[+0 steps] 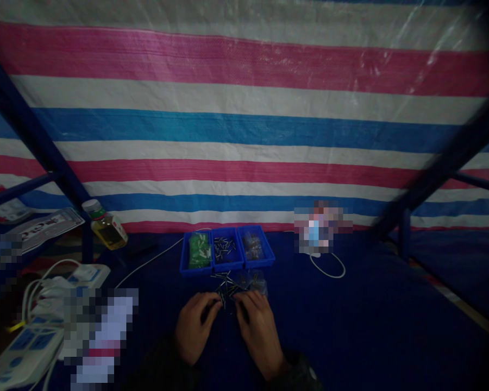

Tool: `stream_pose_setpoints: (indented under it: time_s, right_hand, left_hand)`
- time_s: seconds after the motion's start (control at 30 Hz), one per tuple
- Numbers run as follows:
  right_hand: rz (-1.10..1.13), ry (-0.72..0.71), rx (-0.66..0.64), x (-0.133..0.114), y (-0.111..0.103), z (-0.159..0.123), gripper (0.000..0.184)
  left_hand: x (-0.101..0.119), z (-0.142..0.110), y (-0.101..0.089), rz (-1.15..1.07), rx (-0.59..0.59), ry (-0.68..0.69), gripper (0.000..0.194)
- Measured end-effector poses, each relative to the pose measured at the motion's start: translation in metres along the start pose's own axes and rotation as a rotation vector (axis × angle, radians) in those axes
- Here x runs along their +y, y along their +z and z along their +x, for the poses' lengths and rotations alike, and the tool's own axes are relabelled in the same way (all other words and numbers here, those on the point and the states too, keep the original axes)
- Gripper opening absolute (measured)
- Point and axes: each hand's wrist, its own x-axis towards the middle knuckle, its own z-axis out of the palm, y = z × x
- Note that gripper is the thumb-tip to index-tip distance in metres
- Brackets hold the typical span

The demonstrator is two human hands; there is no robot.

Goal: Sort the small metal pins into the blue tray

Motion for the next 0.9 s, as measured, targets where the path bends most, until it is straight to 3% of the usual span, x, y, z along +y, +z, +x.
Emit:
stream_pose_setpoints:
  time_s: [0.4, 0.6, 0.7, 0.9]
  right_hand:
    - [0.217, -0.175, -0.017, -0.011, 0.003, -0.003, 0.033]
    - [0.204, -0.107, -0.001, -0.009, -0.001, -0.007, 0.024]
    - [0.121, -0.014, 0.001, -0.002, -0.009, -0.02, 0.031]
    - [-0.011, 0.038, -0.086, 0.007, -0.014, -0.038, 0.028]
  left_hand:
    - [-0.006, -0.003, 0.001, -0.035, -0.049, 0.139, 0.017]
    - [-0.001, -0.002, -0.002, -0.034, 0.039, 0.09, 0.023]
    - [-0.001, -0.002, -0.004, -0.032, 0.085, 0.033, 0.026]
    - [-0.003, -0.002, -0.005, -0.042, 0.042, 0.008, 0.029]
